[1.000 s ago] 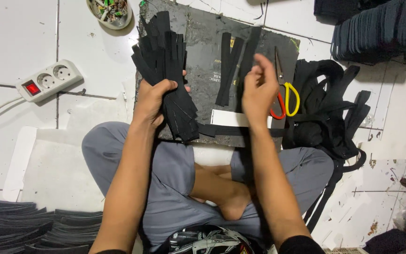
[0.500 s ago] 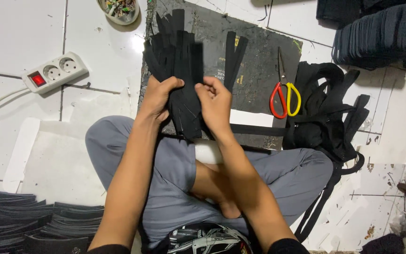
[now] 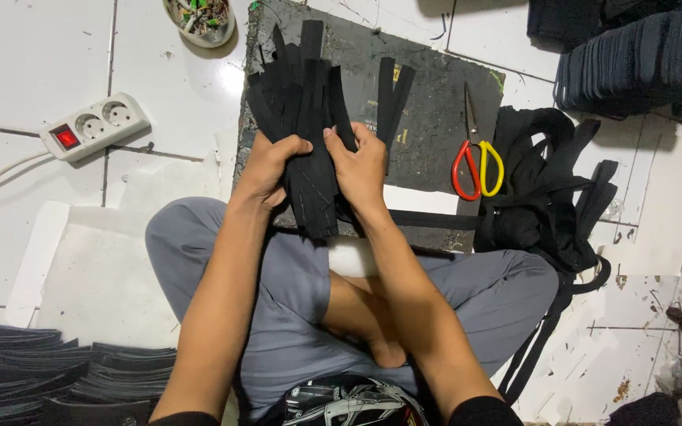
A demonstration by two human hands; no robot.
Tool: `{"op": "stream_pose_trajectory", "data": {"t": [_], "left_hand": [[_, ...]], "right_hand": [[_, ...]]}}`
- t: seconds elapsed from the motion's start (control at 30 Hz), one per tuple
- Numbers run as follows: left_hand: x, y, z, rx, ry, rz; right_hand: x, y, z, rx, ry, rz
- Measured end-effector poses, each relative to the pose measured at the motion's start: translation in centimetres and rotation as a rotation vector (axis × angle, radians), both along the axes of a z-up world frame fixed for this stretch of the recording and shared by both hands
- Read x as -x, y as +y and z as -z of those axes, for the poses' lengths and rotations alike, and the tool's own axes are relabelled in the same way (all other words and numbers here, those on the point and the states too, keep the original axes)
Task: The person sorts and counts black leather strips on a workspace.
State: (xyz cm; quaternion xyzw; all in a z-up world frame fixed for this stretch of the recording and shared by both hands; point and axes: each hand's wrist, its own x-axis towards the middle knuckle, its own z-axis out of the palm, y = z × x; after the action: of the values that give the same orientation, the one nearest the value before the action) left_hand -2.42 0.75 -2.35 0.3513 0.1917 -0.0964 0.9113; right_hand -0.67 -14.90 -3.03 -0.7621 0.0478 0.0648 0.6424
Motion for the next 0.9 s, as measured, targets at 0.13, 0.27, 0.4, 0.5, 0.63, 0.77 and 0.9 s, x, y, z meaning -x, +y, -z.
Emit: {"op": "stream_pose_trajectory", "data": {"t": [0.13,0.27,0.4,0.5,0.63,0.77,0.9], "left_hand": [[-0.2,0.2,-1.1,0.006,0.033,0.003],[-0.6,0.3,-2.2,0.02,0.046,0.002],[-0.5,0.1,-1.7,0.007,-0.004,0.039],[-0.3,-0.3,-1.8,-0.027,-0.022,0.056],[-0.2,-0.4,-1.5,-0.071,-0.039,0.051],[-0.3,-0.3,-1.1,-0.112,-0.037,0.053],[-0.4,-0.4,-1.3,-0.128,-0.035,0.054]], "right_hand": [[0.2,-0.3,-0.6,0.048,0.048,0.029],[-0.2,-2.0,-0.4,-0.286,0.161,0.016],[-0.4,-2.9,-0.6,-0.524,0.322,-0.036],[-0.1,-2.3,-1.8,-0.418,0.311,-0.077],[0.3,-1.4,-2.5,-0.287,0.236,-0.089],[0.1,-0.7,-2.7,-0.253,0.276,0.021],[0.3,-1.0,-0.5,-0.331,0.303,0.046]]}}
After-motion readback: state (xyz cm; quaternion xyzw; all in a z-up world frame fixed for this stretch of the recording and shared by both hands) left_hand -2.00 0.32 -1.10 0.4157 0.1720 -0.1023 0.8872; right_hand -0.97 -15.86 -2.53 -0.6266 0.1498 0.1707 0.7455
